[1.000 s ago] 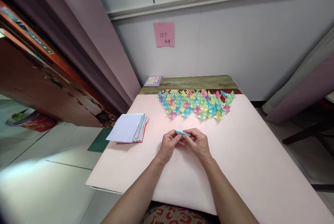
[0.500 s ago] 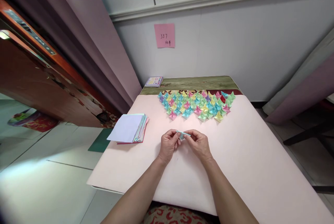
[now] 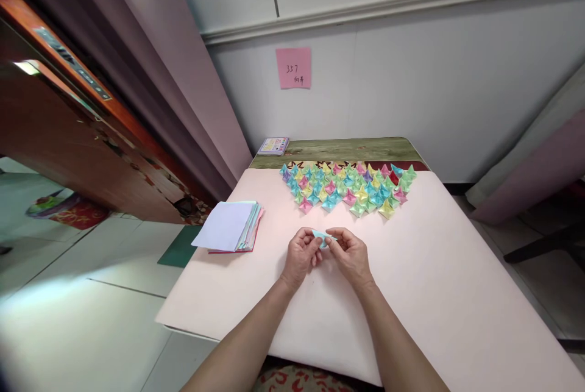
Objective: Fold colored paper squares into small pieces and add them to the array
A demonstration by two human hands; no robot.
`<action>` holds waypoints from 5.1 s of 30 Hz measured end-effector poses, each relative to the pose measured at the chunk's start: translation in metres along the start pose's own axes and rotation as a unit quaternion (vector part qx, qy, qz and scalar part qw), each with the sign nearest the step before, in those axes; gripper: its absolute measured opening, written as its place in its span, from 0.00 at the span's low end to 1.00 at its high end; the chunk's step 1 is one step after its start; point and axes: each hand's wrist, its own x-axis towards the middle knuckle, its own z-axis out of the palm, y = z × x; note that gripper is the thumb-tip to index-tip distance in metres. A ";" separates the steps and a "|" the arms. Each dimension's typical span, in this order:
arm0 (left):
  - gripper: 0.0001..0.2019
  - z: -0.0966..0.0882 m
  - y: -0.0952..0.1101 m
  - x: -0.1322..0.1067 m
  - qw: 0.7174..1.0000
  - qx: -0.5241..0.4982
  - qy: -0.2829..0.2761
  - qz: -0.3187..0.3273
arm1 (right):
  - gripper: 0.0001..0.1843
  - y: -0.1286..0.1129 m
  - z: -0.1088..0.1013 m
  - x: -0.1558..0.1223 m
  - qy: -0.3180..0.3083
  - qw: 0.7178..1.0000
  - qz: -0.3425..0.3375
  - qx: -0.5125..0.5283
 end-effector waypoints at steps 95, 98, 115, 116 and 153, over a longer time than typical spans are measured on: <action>0.13 -0.002 0.015 -0.005 0.995 0.039 -0.084 -0.044 | 0.14 -0.017 -0.006 -0.001 -0.079 0.989 0.071 0.098; 0.13 -0.004 0.014 -0.006 0.995 0.034 -0.081 -0.047 | 0.15 -0.017 -0.007 -0.001 -0.102 0.986 0.081 0.108; 0.16 -0.005 0.016 -0.007 0.995 0.018 -0.088 -0.035 | 0.21 -0.001 -0.001 -0.002 -0.006 1.000 -0.011 -0.027; 0.16 -0.004 0.017 -0.007 0.996 0.017 -0.083 -0.036 | 0.20 0.000 -0.001 -0.002 -0.005 0.999 -0.024 -0.043; 0.13 -0.006 0.001 -0.002 1.000 0.026 0.011 0.012 | 0.19 -0.005 -0.005 0.001 -0.039 0.998 0.055 -0.001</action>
